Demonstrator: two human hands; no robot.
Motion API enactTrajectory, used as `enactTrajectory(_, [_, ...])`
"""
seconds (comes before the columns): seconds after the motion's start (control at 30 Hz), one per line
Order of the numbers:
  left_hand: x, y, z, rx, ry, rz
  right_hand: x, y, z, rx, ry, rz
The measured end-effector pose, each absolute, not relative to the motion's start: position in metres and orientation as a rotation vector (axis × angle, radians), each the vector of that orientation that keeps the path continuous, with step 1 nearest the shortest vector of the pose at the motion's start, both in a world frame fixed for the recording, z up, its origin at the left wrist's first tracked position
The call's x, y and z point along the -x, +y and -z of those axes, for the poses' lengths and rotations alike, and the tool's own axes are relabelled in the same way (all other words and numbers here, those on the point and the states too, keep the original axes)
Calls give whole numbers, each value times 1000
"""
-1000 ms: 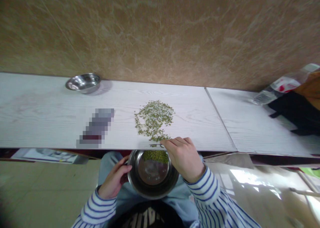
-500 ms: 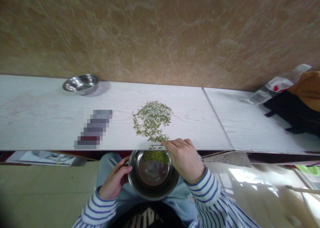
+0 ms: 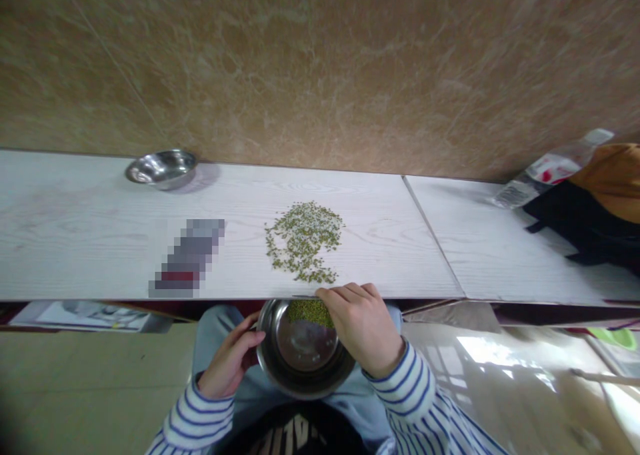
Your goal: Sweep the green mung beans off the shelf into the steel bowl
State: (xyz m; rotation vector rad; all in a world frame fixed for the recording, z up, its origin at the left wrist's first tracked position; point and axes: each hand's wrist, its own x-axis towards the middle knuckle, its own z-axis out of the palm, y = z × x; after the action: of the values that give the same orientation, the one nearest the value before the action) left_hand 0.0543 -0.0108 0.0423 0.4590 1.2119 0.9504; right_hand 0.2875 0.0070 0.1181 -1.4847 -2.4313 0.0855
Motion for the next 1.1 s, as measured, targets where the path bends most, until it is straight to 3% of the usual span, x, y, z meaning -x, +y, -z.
enactTrajectory(1.1, [-51,-7,-39,-456,1243,-956,-297,32,-111,1674,-2333,66])
